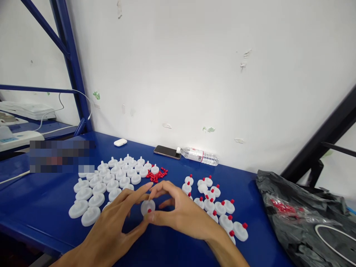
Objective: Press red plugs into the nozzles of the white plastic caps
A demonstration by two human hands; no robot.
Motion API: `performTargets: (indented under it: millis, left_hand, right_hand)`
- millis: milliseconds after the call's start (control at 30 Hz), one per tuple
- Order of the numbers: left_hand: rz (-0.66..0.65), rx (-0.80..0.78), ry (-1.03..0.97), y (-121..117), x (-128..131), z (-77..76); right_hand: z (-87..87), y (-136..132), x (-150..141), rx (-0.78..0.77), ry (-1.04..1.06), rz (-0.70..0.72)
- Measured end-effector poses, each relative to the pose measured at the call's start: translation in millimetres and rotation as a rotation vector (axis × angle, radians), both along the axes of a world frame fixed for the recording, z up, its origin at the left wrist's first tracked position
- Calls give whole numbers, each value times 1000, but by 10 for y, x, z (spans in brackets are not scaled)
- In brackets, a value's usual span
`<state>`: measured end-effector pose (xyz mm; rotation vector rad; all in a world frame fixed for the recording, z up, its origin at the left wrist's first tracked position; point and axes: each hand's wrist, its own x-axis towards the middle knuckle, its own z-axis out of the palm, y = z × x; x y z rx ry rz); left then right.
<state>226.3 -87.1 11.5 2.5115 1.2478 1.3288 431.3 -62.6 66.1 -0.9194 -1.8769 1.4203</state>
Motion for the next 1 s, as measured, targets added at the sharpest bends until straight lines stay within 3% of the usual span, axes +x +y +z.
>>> performTargets:
  millis: [100, 167, 367, 600, 767, 900, 1000]
  left_hand:
    - [-53, 186, 38, -20, -20, 4]
    - [-84, 261, 73, -35, -24, 11]
    - [-148, 212, 112, -36, 12, 52]
    - [-144, 155, 36, -72, 28, 94]
    - [-132, 116, 55, -47, -8, 145]
    - [-16, 185, 73, -64, -176, 369]
    - [188, 200, 105, -139, -397, 593]
  right_hand:
    - [-43, -20, 3, -230, 119, 141]
    - [-82, -27, -25, -305, 155, 184]
    - [-176, 27, -128, -302, 168, 71]
    - [-174, 121, -42, -61, 101, -181]
    - [-97, 137, 52, 40, 104, -203]
    - [-96, 168, 103, 364, -171, -418]
    - [-144, 223, 149, 621, -373, -585]
